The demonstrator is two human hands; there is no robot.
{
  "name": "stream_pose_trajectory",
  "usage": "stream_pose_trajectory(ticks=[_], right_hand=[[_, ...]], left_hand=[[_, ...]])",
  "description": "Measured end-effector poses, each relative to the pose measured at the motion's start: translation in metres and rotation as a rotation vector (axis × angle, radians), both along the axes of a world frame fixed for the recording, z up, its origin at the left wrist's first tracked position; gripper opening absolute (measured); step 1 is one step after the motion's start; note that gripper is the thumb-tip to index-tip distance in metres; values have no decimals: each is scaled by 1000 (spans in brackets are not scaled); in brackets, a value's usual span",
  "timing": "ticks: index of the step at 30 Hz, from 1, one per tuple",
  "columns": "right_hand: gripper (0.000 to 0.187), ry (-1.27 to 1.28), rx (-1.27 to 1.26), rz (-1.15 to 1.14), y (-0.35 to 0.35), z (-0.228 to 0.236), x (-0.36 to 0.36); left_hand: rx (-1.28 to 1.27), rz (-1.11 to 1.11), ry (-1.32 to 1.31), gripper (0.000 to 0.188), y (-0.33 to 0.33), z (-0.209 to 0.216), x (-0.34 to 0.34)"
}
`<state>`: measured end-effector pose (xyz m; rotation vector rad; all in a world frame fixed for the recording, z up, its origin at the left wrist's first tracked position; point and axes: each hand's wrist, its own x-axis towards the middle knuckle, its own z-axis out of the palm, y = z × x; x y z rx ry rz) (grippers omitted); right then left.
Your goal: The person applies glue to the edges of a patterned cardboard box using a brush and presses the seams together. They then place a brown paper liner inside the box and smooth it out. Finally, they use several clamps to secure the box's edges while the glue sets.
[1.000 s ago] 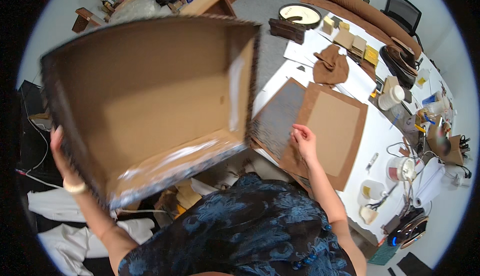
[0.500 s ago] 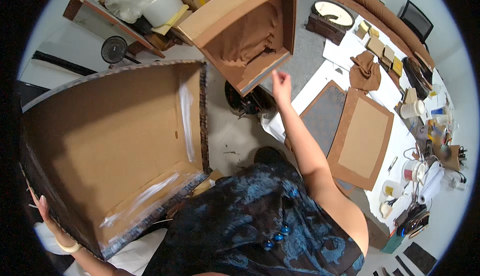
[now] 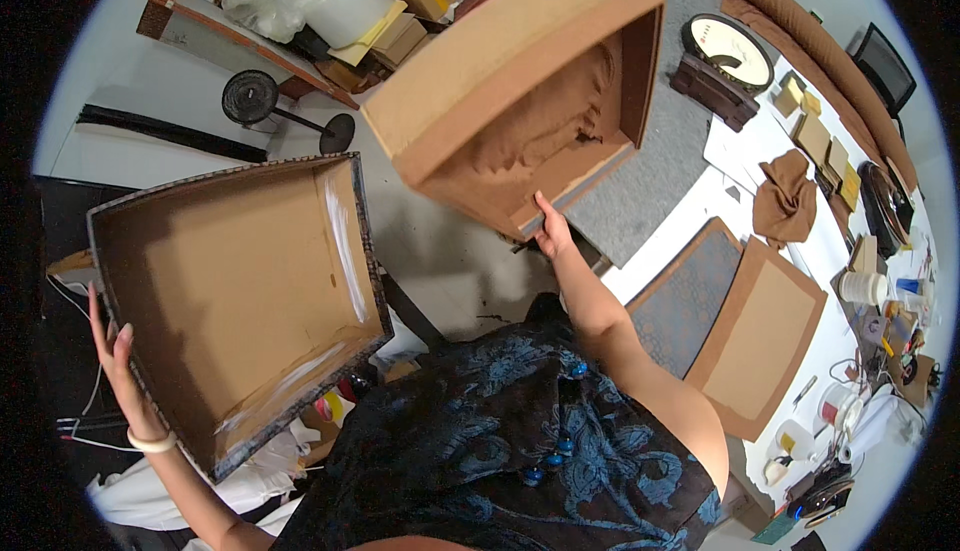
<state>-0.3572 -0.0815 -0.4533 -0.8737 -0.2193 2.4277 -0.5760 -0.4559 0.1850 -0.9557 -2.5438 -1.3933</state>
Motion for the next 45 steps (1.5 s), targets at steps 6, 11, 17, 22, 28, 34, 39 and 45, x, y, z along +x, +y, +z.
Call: stream_pose_trajectory(ticks=[6, 11, 17, 22, 28, 34, 39, 45], right_hand=[[66, -176, 74, -86, -28, 22, 15], [43, -145, 109, -222, -29, 45, 68], [46, -163, 9, -392, -24, 96, 107], [48, -193, -66, -530, -40, 119, 121], [47, -109, -74, -707, -49, 136, 124], [47, -105, -34, -862, -50, 153, 106], [46, -206, -27, -954, -43, 173, 84], [46, -243, -43, -992, -30, 169, 55]], left_hand=[[-37, 34, -54, 75, 42, -17, -81], [-96, -44, -64, 74, 84, -28, -144], [146, -237, -433, 66, 191, -66, -204], [235, -435, -610, 79, 304, -166, -285], [-36, -554, -978, 54, 486, -294, -313], [-227, -821, -1279, 59, 644, -393, -312], [-432, -812, -1073, 69, 741, -465, -309], [-717, -938, -1188, 67, 805, -518, -343]])
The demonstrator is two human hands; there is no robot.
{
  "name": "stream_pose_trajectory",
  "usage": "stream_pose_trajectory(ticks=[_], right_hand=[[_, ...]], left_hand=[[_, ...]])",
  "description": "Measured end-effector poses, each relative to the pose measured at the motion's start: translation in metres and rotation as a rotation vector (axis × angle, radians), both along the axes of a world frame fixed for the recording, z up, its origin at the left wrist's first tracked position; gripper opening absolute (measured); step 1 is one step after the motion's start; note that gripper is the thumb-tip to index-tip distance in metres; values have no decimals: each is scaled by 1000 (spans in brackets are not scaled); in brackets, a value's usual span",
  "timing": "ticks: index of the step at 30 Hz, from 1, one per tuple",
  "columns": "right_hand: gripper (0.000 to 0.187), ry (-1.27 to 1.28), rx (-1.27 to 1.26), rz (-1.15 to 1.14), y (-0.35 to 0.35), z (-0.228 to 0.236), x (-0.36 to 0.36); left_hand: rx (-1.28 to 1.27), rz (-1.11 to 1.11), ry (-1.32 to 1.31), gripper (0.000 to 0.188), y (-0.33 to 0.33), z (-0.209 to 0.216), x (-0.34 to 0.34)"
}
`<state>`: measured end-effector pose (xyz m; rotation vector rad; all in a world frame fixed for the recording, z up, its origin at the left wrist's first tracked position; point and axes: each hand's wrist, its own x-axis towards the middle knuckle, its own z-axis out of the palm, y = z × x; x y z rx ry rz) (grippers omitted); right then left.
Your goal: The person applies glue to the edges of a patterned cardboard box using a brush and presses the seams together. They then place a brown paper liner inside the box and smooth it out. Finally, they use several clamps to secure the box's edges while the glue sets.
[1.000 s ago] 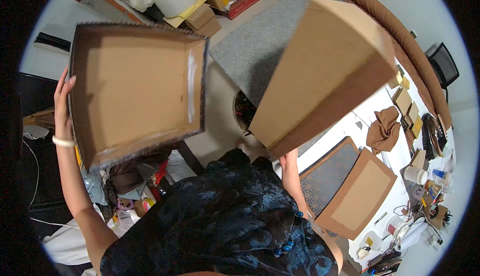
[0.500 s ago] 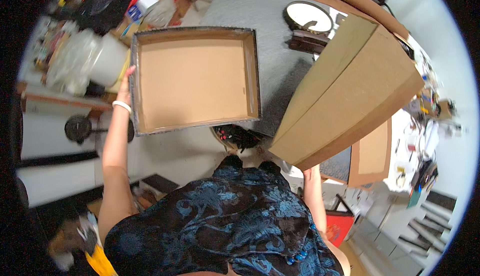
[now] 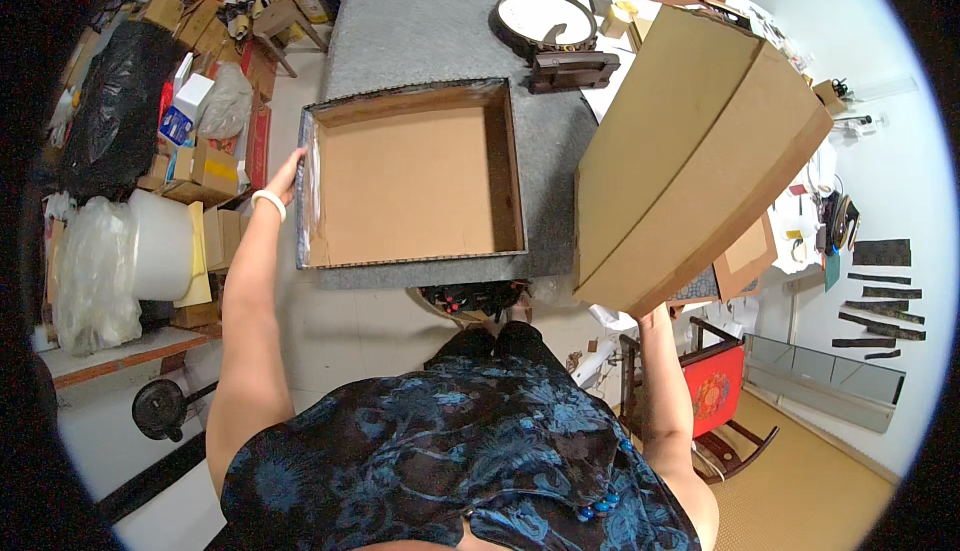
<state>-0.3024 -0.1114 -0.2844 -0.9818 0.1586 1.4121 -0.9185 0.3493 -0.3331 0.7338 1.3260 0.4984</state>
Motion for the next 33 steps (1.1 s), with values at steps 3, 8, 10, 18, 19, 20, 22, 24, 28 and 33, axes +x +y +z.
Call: stream_pose_trajectory(ticks=[3, 8, 10, 18, 19, 20, 22, 24, 28, 33], right_hand=[[45, -12, -14, -9, 2, -5, -9], [45, -64, -51, -44, -8, -13, -19], [45, -105, -68, -40, -9, -16, -24], [46, -830, -282, 183, -40, 7, 20], [45, -854, -271, 161, -40, 16, 27], [40, -911, -269, 179, -38, 26, 35], [35, -1001, -224, 314, -21, 63, 42], [30, -1135, -177, 382, -7, 92, 42], [28, -1440, -84, 500, 55, 137, 20], [48, -1795, -236, 691, 154, 144, -33]], left_hand=[[321, -74, 392, 69, 20, 34, 20], [788, -180, -71, 66, -50, 195, 211], [739, -315, -240, 73, -84, 236, 270], [356, -417, -744, 55, -151, 241, 306], [346, -384, -790, 55, -161, 231, 294], [328, -353, -827, 58, -177, 230, 281], [510, -326, -668, 69, -186, 218, 239], [498, -285, -557, 84, -187, 223, 198], [485, -334, -346, 103, -188, 253, 117], [399, -12, -245, 66, -192, 245, 65]])
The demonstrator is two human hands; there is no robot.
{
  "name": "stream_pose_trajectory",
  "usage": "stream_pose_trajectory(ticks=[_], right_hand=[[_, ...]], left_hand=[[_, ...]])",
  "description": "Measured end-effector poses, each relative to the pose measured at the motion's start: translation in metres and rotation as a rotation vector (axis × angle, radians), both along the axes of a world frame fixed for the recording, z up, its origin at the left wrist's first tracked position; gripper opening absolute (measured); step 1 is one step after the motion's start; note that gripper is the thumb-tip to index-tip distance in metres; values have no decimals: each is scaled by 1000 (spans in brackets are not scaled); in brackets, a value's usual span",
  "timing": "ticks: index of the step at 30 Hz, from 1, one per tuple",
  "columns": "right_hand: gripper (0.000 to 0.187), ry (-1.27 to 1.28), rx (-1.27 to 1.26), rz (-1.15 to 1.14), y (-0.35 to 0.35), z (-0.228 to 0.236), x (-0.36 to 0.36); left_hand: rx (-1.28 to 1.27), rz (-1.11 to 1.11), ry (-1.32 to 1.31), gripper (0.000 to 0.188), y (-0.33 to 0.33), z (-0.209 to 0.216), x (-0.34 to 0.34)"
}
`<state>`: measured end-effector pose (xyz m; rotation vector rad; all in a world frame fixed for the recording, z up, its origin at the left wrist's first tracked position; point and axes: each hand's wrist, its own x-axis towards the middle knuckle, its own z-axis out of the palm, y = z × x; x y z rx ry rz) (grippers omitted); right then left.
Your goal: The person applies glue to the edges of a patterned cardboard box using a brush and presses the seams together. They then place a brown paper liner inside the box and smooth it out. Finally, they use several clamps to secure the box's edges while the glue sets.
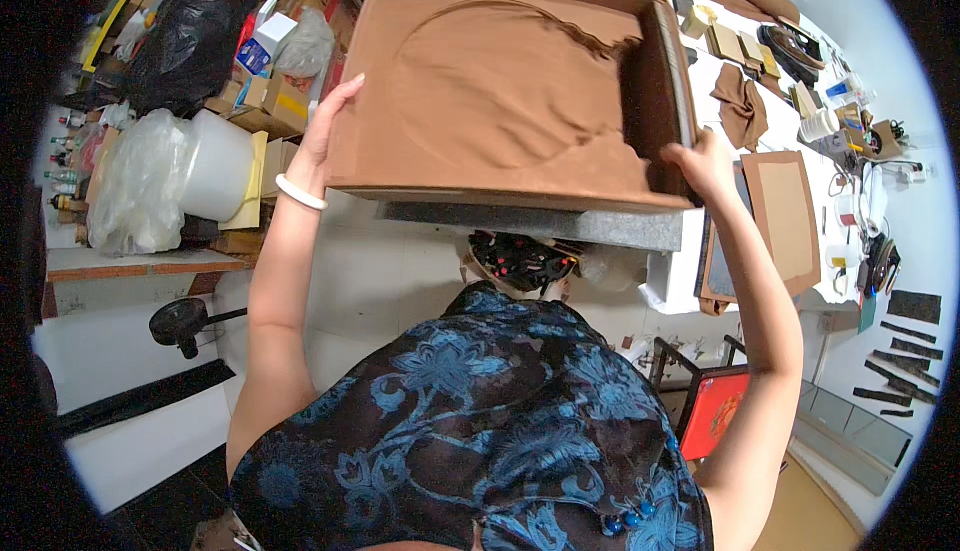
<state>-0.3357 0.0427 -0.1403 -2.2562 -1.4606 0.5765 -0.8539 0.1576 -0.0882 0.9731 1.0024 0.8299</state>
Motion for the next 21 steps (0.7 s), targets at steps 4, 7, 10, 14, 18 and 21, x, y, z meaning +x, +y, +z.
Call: stream_pose_trajectory(ticks=[4, 7, 10, 14, 18, 21], right_hand=[[41, 103, 21, 93, 64, -14, -49], [42, 129, -71, 46, 88, -36, -60], [42, 11, -75, 47, 81, -17, -101], [45, -37, -93, -5, 75, -20, -106], [47, -53, -129, -34, 74, -44, -99], [47, -55, -85, -34, 67, -50, -107]], left_hand=[[-211, -14, -201, 45, 49, -33, -57], [-159, -27, -134, 42, 83, -57, -78], [-83, 95, -78, 41, 85, -84, -86], [-180, 41, -101, 46, 84, -93, -85], [-231, 42, -149, 48, 86, -132, -98], [-284, 48, -236, 37, 73, -133, -94]])
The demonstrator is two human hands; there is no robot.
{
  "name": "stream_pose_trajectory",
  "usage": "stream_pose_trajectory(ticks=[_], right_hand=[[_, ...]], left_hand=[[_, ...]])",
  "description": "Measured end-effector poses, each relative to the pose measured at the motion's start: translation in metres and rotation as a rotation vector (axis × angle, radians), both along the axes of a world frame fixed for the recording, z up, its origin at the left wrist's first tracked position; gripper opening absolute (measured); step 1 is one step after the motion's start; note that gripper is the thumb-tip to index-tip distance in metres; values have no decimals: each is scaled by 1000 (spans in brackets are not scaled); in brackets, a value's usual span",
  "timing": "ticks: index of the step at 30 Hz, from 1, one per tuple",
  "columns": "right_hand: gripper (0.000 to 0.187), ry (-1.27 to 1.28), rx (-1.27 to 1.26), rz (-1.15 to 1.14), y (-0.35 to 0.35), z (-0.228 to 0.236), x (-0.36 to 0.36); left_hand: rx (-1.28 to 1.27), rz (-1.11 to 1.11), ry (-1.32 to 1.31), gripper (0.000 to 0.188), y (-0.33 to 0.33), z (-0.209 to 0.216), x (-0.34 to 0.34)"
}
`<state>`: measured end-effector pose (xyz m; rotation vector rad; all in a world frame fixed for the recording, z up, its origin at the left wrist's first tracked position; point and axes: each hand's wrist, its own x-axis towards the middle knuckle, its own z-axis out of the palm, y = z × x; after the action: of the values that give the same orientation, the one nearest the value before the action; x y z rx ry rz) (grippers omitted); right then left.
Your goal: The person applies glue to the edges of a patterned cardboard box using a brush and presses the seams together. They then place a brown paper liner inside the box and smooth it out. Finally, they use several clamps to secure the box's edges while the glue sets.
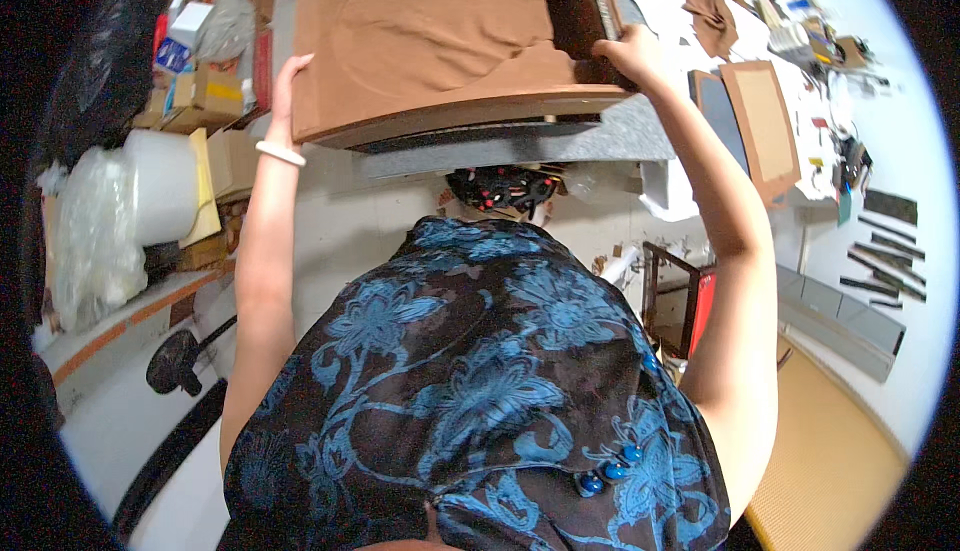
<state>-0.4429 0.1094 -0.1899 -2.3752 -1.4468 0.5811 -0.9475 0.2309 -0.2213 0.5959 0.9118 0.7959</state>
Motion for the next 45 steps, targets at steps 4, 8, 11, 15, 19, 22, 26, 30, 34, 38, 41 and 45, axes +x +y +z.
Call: stream_pose_trajectory(ticks=[4, 8, 11, 15, 19, 22, 26, 30, 34, 38, 41, 45], right_hand=[[47, -55, 19, -53, -11, 2, -20], [49, 39, 28, -83, -20, 2, -26], [50, 17, -32, -88, -23, 0, -25], [49, -30, 24, -59, -21, -14, -15], [49, -99, 12, -57, -25, 20, -27], [47, -70, 43, -60, -23, 9, -14], [48, -116, 36, -47, -22, 11, -18], [48, -128, 77, -32, -23, -2, -6], [47, -57, 95, 23, -16, -9, -3], [47, -166, 115, -30, -23, -19, 6], [46, -162, 42, -38, -23, -18, 3], [47, -143, 27, -30, -23, -17, -5]], left_hand=[[42, 33, 56, 33, 14, -23, -10], [41, -12, 68, 34, 5, 20, -4], [31, -40, 9, 37, -3, 24, -7], [-3, -19, 13, 34, 14, -17, -24], [41, -19, 62, 29, 4, 0, 2], [56, -29, 52, 26, 14, -11, 5], [82, -42, 20, 25, 15, -29, -3], [-21, -11, -37, 25, 14, -44, 4], [85, 42, 58, 25, 42, -90, -22], [180, 56, 107, 24, 47, -91, -12], [177, 101, 90, 25, 27, -69, 2], [155, 121, 94, 27, 11, -65, 4]])
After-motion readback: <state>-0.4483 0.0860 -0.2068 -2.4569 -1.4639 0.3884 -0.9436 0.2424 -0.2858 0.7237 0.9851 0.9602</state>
